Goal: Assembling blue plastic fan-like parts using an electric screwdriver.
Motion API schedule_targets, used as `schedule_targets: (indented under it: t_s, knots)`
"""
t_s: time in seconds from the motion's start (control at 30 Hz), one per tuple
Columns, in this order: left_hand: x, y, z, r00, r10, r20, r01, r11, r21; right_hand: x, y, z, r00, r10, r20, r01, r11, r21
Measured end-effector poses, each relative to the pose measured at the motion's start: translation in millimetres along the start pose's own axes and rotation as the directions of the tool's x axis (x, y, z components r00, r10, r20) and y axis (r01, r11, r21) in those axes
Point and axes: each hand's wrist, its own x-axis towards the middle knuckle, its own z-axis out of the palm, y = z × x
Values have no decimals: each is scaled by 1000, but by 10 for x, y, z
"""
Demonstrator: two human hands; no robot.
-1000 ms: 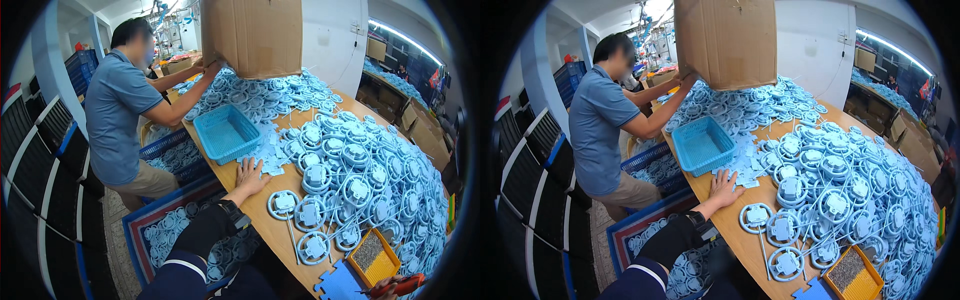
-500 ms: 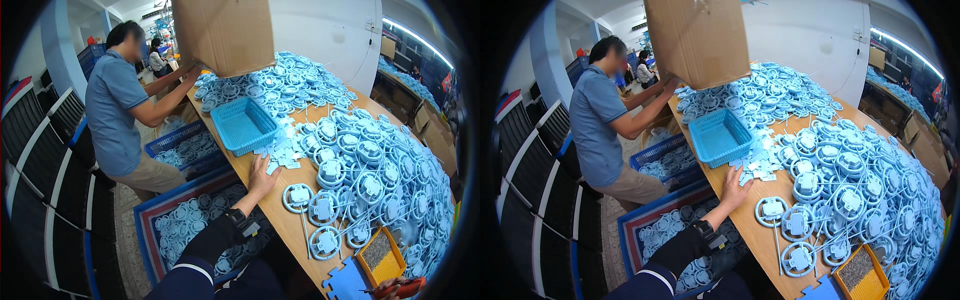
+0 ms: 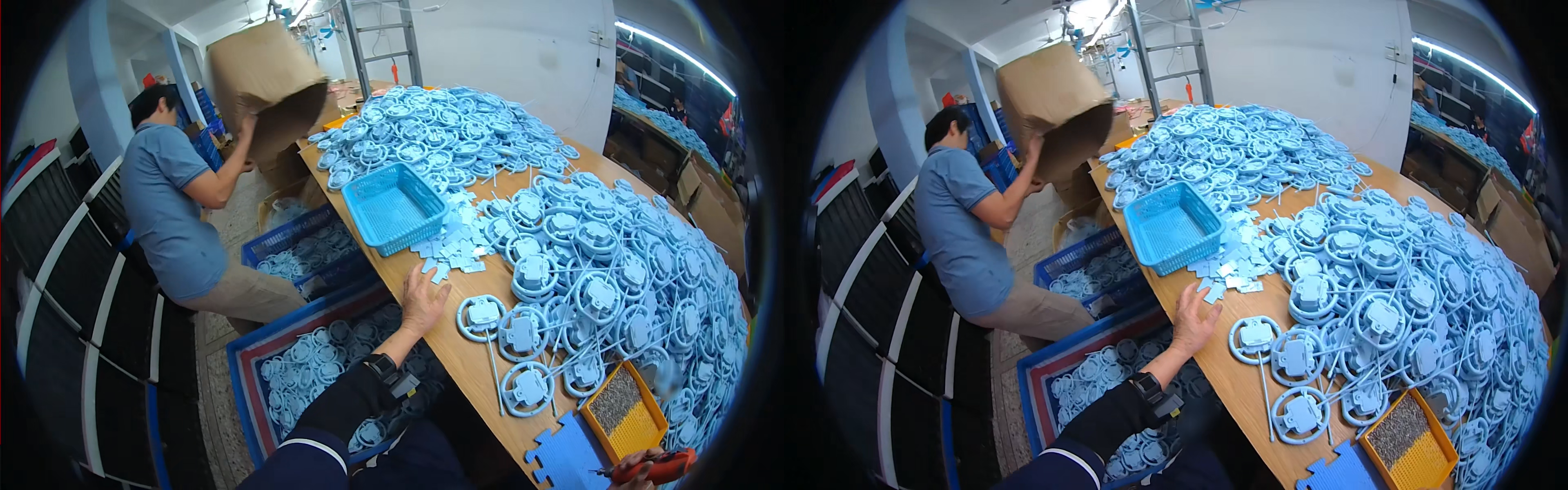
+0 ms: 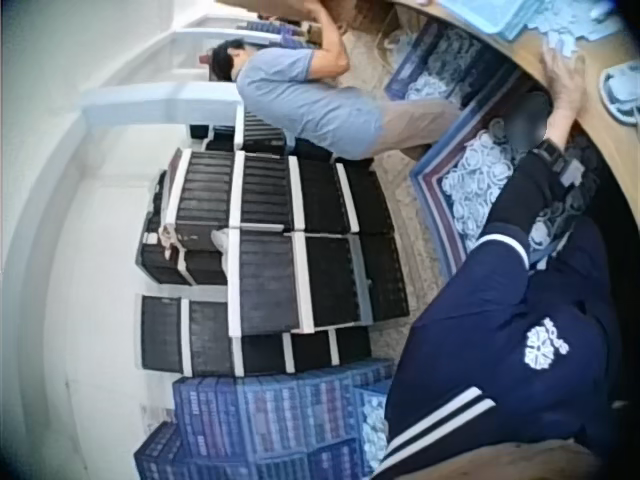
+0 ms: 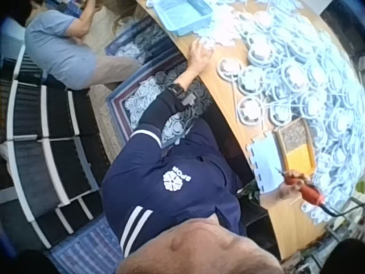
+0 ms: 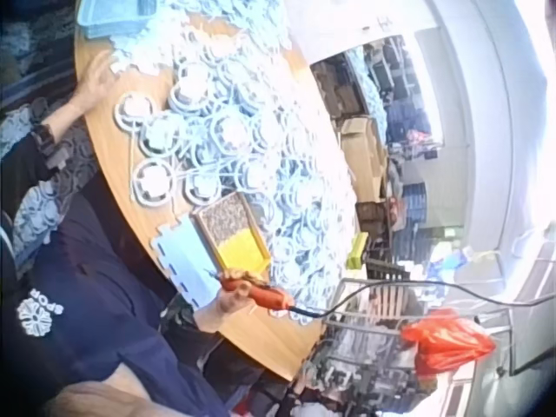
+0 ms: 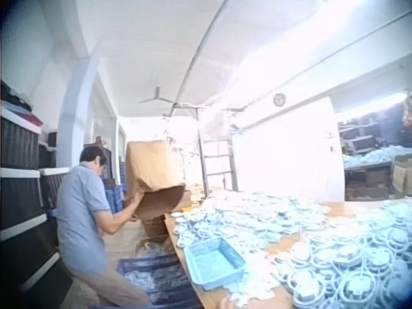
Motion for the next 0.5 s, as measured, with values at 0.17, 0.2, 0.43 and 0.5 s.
schedule_targets:
  t_s: [0.17,0.2,0.43,0.5]
  knots:
    - [-11,-38,-95,998,-30,-62,26,998,-55,76,-46,55,1000,-10,27,11,1000,-21]
    - [-62,-29,-118,998,-16,-60,12,999,-53,82,-59,34,1000,-1,22,2,1000,-25]
    - [-252,-305,-387,848,-373,-377,264,913,-311,88,156,-312,990,-124,-66,114,984,-135]
    - [-322,-83,-604,888,-396,-234,281,869,-407,113,160,-268,993,-62,-100,52,994,-99]
